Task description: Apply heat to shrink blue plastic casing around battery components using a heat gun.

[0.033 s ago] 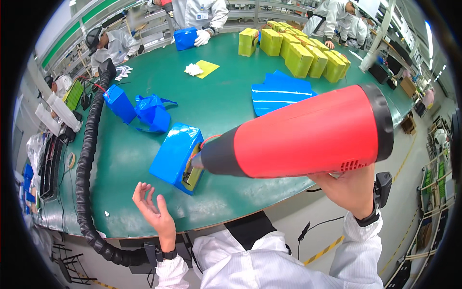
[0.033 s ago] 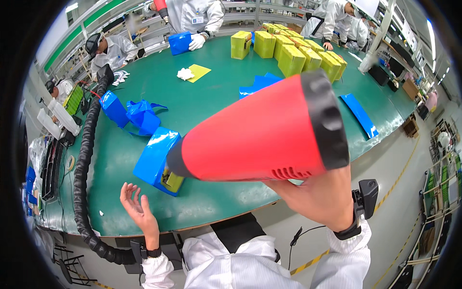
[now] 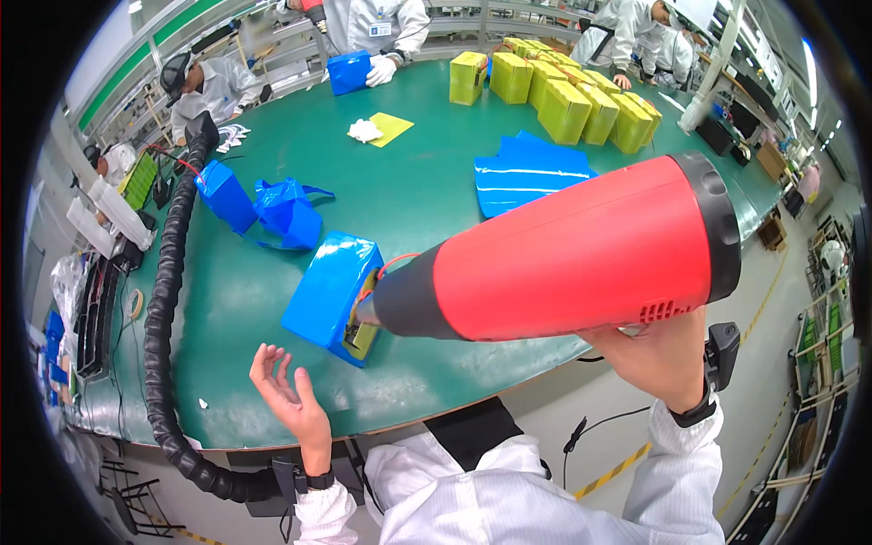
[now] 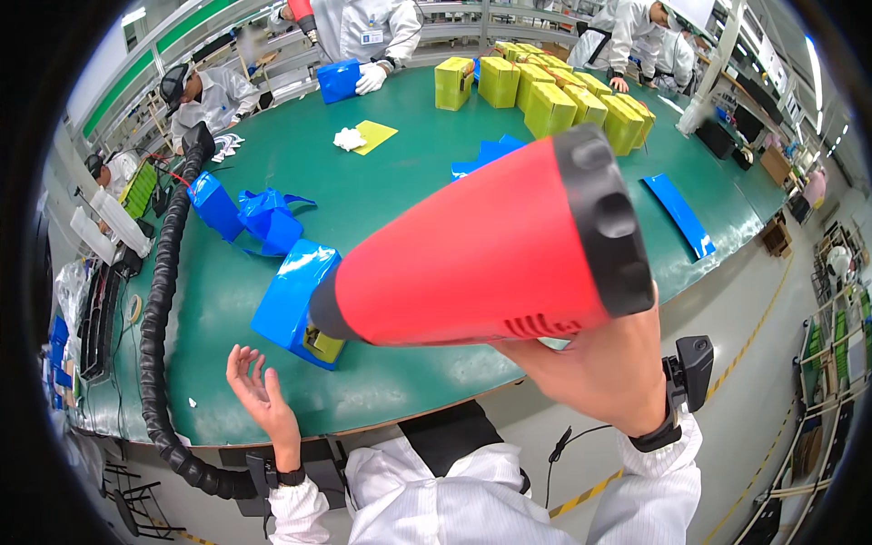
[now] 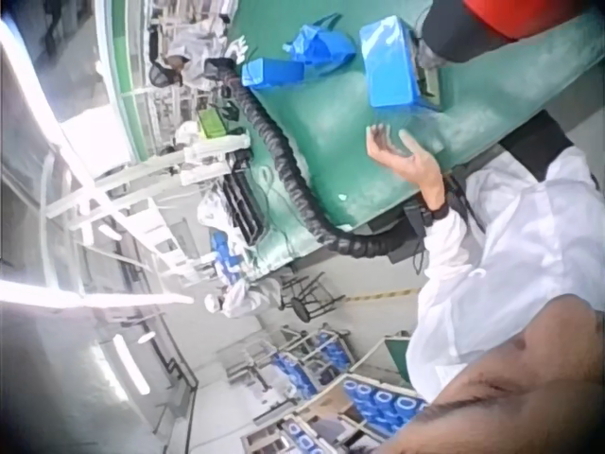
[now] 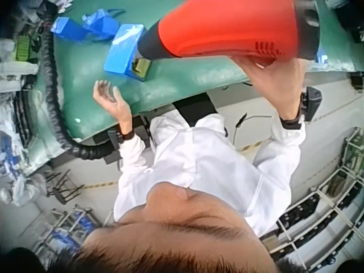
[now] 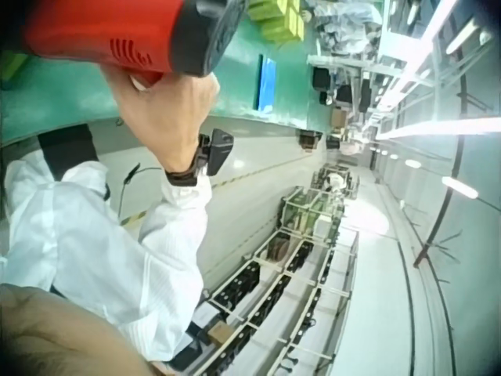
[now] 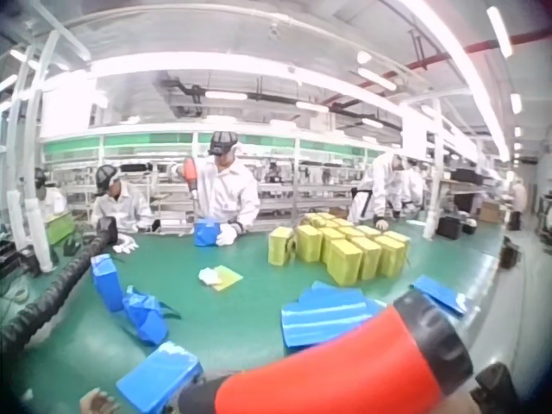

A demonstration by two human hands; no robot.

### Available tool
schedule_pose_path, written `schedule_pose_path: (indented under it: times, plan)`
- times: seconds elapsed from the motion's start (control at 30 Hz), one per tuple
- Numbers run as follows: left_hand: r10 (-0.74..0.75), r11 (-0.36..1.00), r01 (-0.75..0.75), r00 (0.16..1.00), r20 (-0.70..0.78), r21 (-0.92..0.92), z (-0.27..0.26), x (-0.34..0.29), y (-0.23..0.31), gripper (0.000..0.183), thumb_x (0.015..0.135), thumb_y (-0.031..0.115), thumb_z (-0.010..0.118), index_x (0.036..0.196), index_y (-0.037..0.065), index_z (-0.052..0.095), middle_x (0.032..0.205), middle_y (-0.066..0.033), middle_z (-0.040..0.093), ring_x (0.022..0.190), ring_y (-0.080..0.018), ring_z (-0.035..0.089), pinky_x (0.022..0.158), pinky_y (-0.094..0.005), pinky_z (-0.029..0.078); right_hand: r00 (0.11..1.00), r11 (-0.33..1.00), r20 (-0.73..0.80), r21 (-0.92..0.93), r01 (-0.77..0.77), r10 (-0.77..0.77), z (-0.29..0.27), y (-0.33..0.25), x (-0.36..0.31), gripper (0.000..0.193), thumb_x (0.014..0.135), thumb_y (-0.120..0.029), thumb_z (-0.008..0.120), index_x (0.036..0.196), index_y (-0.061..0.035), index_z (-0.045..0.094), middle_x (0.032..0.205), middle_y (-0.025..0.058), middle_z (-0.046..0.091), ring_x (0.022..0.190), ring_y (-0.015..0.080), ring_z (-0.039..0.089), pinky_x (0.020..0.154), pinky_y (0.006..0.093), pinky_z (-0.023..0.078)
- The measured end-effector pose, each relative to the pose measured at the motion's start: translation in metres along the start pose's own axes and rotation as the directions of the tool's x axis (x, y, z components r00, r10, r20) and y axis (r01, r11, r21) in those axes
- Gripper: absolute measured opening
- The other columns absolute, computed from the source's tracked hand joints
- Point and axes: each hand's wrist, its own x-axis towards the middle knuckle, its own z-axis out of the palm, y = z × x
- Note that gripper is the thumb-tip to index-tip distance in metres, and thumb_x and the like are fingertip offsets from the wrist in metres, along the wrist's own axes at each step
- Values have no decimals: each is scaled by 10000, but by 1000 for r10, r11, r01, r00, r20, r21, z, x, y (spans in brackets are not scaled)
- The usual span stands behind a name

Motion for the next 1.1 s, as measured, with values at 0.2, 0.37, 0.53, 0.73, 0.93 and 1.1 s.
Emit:
schedule_pose_path:
  times: [0.2,0.37,0.53,0.73,0.93,1.1]
  plan:
    - [-62,997,61,998,-29,-36,-3,2,4,538,954,-60,491,1482,7,410,1404,-143,468,1280,-258,487,1113,-437,418,967,965,56,-68,251,-248,6,9,-3,397,657,-266,909,952,-78,721,843,50,703,649,305,651,600,383,500]
    - [-78,995,76,996,-32,-59,-3,2,2,532,956,-61,487,1478,10,415,1402,-140,470,1271,-253,496,1106,-435,422,970,973,122,127,194,-210,5,35,-27,334,658,-252,801,897,-49,684,861,87,667,678,337,605,621,410,455]
    - [-72,997,71,997,-36,-44,-12,-2,2,509,979,-30,503,1479,15,422,1422,-132,473,1267,-253,508,1121,-441,415,966,995,242,59,82,-94,25,33,-50,300,671,-231,787,893,-54,689,829,72,661,670,329,610,617,401,463]
    - [-55,997,54,998,-29,-50,-10,5,3,512,973,-24,503,1477,17,421,1413,-137,481,1270,-257,509,1116,-446,418,935,998,350,-57,-38,55,29,30,-72,260,687,-206,769,889,-60,694,790,55,654,662,319,615,613,389,473]
    - [-52,999,52,998,-41,-16,-14,9,2,502,976,-6,506,1471,16,423,1400,-140,492,1268,-260,512,1113,-446,421,916,992,381,-62,-109,125,34,34,-80,228,700,-185,755,886,-65,698,758,40,647,655,310,620,609,380,481]
    - [-41,999,41,999,-22,1,-13,12,4,496,979,-2,503,1469,14,424,1387,-145,499,1265,-262,514,1112,-443,424,989,1000,148,2,-28,28,48,30,-84,183,683,-165,757,845,-97,703,741,12,678,693,249,677,610,346,511]
